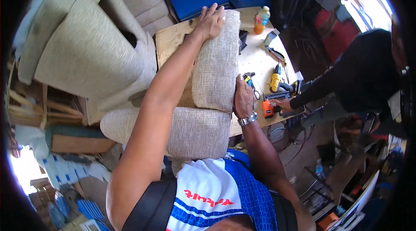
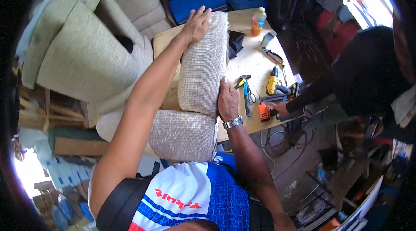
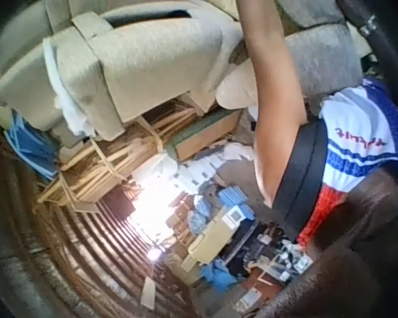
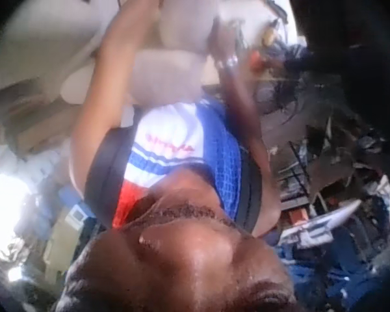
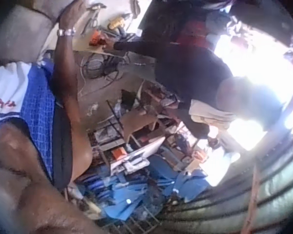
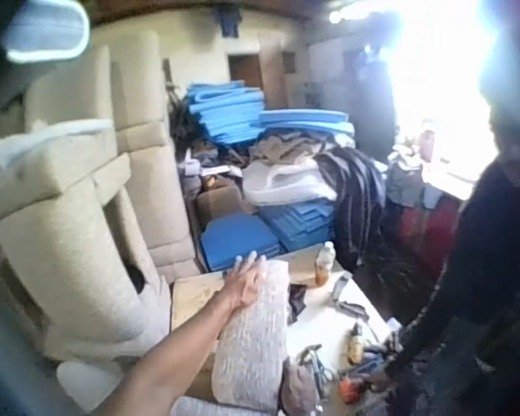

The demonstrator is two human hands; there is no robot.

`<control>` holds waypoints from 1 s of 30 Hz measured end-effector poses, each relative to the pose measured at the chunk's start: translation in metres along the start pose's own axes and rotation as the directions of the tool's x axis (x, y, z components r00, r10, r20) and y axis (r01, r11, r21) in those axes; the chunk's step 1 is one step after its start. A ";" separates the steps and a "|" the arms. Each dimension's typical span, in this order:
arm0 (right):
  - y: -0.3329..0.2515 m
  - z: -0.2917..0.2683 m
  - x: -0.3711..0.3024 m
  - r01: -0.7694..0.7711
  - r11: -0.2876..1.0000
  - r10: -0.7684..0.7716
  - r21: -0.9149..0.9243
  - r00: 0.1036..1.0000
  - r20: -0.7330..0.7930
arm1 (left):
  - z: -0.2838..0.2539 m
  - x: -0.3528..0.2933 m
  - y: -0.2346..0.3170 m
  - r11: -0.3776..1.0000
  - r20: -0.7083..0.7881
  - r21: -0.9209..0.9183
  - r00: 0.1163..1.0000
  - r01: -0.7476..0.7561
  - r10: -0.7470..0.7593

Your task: The person uses a staple gun to attach fabric to a chair armrest, smoothing the material and securing it in place. They then lift and reposition the armrest on the workbench to continue the upholstery process.

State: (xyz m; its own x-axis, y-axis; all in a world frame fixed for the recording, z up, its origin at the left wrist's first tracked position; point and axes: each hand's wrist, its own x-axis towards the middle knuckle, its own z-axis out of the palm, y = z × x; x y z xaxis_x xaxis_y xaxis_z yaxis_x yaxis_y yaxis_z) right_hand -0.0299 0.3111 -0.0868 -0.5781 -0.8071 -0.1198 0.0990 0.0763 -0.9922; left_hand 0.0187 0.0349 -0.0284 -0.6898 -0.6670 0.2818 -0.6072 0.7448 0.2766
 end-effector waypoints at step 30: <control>0.004 0.009 -0.018 0.011 0.986 -0.015 0.169 1.000 0.020 | -0.022 -0.126 0.085 0.976 -0.001 0.062 0.978 0.209 -0.210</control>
State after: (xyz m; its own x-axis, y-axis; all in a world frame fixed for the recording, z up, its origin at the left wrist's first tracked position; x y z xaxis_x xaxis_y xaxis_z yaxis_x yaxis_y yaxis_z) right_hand -0.0114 0.3206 -0.0880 -0.5635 -0.8194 -0.1046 0.2283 -0.0328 -0.9730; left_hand 0.0626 0.1816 -0.0199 -0.5467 -0.8084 0.2181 -0.7616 0.5883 0.2717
